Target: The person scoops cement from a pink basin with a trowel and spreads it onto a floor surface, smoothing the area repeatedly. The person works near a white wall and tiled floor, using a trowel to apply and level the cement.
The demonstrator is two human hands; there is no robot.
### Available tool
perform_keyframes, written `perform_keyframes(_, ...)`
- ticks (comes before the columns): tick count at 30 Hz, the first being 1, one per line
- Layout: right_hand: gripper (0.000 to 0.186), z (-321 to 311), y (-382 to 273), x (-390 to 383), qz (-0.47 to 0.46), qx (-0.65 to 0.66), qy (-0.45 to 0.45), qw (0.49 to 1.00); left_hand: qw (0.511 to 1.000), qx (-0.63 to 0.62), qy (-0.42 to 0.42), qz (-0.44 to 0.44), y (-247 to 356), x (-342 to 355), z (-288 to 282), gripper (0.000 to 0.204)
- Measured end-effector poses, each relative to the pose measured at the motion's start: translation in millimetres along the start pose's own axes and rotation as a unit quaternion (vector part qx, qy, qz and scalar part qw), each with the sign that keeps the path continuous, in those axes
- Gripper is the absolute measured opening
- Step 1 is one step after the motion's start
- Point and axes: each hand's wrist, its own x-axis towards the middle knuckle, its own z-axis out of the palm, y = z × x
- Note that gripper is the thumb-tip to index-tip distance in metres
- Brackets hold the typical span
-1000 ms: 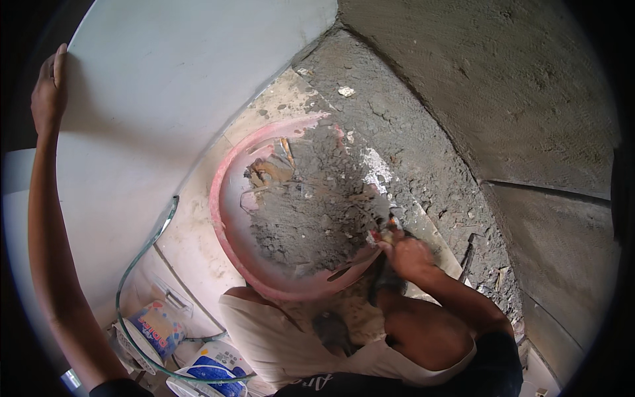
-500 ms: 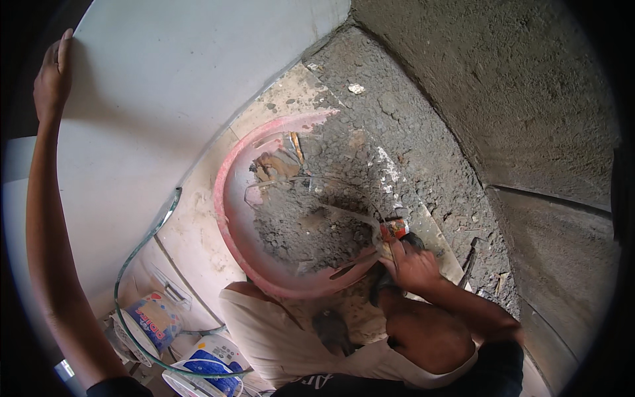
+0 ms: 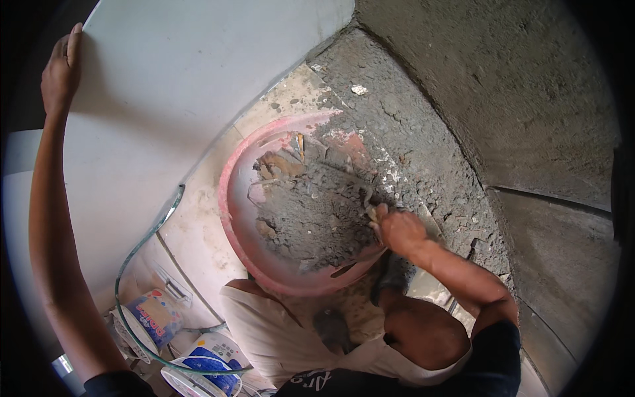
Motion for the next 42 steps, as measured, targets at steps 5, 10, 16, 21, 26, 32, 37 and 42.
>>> perform_keyframes(5, 0.035, -11.4, -23.8, -37.2, -0.107, -0.007, 0.073, 0.992, 1.0, 0.013, 0.01, 0.01, -16.1, 4.8, 7.9, 0.076)
perform_keyframes(10, 0.031, -31.5, 25.8, 28.2, -0.047, -0.014, 0.246, 0.968, 1.0, 0.006, 0.001, -0.006, 0.1, 1.2, 1.3, 0.076)
perform_keyframes(16, 0.04, -68.0, 70.5, 106.4, 0.073, -0.015, 0.187, 0.979, 1.0, -0.006, -0.009, -0.016, -1.4, -1.8, -2.7, 0.076)
perform_keyframes(21, 0.042, -121.3, 65.1, 150.7, -0.012, -0.04, 0.152, 0.988, 1.0, -0.01, -0.016, -0.011, 7.3, -5.0, -4.2, 0.076)
perform_keyframes(26, 0.044, -126.3, 13.8, 189.5, -0.011, -0.009, 0.113, 0.994, 1.0, 0.002, -0.004, -0.001, 0.5, -2.5, -10.0, 0.076)
perform_keyframes(32, 0.046, -100.1, 50.1, 179.5, 0.115, 0.067, 0.154, 0.979, 1.0, 0.003, 0.012, -0.004, 0.4, -4.5, -4.0, 0.076)
perform_keyframes(37, 0.05, -87.6, 42.9, 122.3, 0.139, 0.124, 0.112, 0.976, 1.0, 0.023, 0.018, -0.011, -5.8, -1.2, -1.2, 0.076)
perform_keyframes(42, 0.048, -67.0, 95.7, 88.8, 0.227, 0.139, 0.187, 0.946, 0.999, 0.028, 0.015, -0.017, -10.4, 1.1, 13.7, 0.077)
